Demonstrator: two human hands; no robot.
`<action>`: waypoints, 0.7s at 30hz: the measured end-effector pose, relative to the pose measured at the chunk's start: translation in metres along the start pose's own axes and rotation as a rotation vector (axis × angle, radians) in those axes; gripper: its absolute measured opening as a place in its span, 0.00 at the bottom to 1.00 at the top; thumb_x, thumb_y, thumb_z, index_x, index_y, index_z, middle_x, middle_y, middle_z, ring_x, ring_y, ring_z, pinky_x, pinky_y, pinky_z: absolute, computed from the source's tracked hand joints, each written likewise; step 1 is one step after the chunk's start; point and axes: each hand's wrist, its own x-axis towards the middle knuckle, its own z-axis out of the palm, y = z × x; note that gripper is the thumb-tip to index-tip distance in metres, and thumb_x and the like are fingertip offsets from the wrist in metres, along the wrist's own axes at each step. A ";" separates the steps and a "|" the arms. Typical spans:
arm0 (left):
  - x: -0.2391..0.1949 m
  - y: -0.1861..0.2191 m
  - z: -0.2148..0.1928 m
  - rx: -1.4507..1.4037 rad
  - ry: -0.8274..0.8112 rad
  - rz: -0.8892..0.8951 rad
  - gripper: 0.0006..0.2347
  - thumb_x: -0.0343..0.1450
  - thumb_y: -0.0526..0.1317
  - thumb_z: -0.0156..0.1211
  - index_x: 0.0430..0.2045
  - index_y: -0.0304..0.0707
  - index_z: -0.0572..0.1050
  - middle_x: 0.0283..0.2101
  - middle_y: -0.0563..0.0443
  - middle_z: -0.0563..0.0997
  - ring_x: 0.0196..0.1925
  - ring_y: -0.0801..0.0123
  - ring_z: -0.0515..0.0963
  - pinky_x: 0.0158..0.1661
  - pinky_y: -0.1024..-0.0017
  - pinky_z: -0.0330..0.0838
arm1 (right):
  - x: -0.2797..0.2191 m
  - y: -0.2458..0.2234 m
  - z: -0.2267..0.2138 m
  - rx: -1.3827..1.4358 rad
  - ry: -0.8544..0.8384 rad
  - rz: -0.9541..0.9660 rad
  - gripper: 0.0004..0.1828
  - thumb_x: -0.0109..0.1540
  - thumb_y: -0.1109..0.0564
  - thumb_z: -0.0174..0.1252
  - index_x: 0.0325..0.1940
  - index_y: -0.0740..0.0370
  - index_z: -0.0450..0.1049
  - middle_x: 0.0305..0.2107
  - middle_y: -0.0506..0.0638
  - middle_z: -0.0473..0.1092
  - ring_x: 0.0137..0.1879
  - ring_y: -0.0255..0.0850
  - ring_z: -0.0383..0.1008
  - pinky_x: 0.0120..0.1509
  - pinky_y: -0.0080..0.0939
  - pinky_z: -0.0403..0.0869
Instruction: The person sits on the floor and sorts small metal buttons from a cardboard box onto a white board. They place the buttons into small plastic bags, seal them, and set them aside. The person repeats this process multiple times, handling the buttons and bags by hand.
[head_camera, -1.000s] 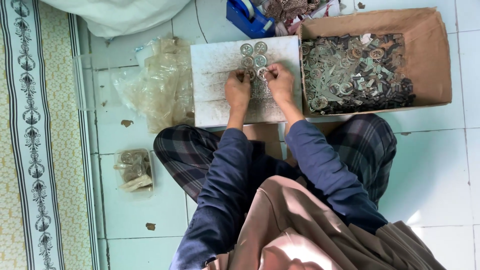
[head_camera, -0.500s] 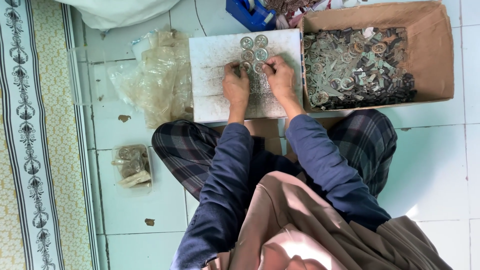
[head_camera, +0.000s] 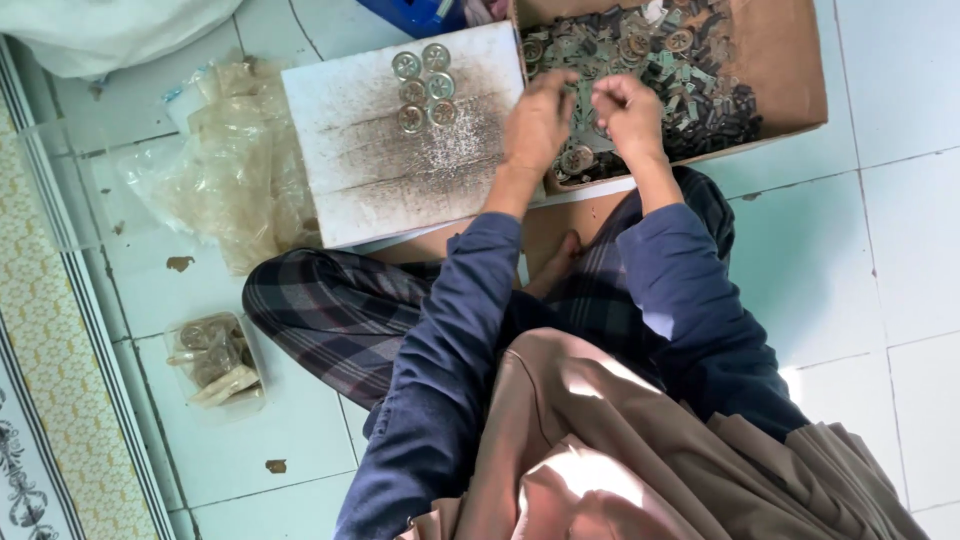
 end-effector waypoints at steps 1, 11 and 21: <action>-0.024 -0.040 0.036 -0.004 -0.007 0.006 0.12 0.74 0.30 0.53 0.49 0.44 0.75 0.52 0.37 0.82 0.43 0.55 0.87 0.29 0.72 0.90 | -0.003 0.023 -0.004 -0.002 0.010 0.003 0.04 0.68 0.63 0.61 0.45 0.57 0.77 0.31 0.43 0.76 0.24 0.29 0.67 0.29 0.32 0.70; -0.018 -0.084 0.171 0.995 -0.451 -0.071 0.08 0.71 0.38 0.54 0.39 0.46 0.80 0.38 0.48 0.81 0.37 0.55 0.85 0.29 0.46 0.78 | -0.026 0.009 0.005 -0.929 -0.341 0.247 0.33 0.65 0.66 0.48 0.74 0.47 0.66 0.56 0.62 0.73 0.60 0.61 0.74 0.63 0.68 0.71; -0.018 -0.071 0.141 0.855 -0.327 -0.039 0.08 0.71 0.30 0.52 0.38 0.38 0.77 0.34 0.49 0.83 0.36 0.57 0.87 0.33 0.54 0.81 | -0.033 -0.007 -0.001 -0.642 -0.264 0.215 0.14 0.61 0.67 0.53 0.49 0.64 0.77 0.46 0.62 0.76 0.58 0.64 0.74 0.57 0.63 0.76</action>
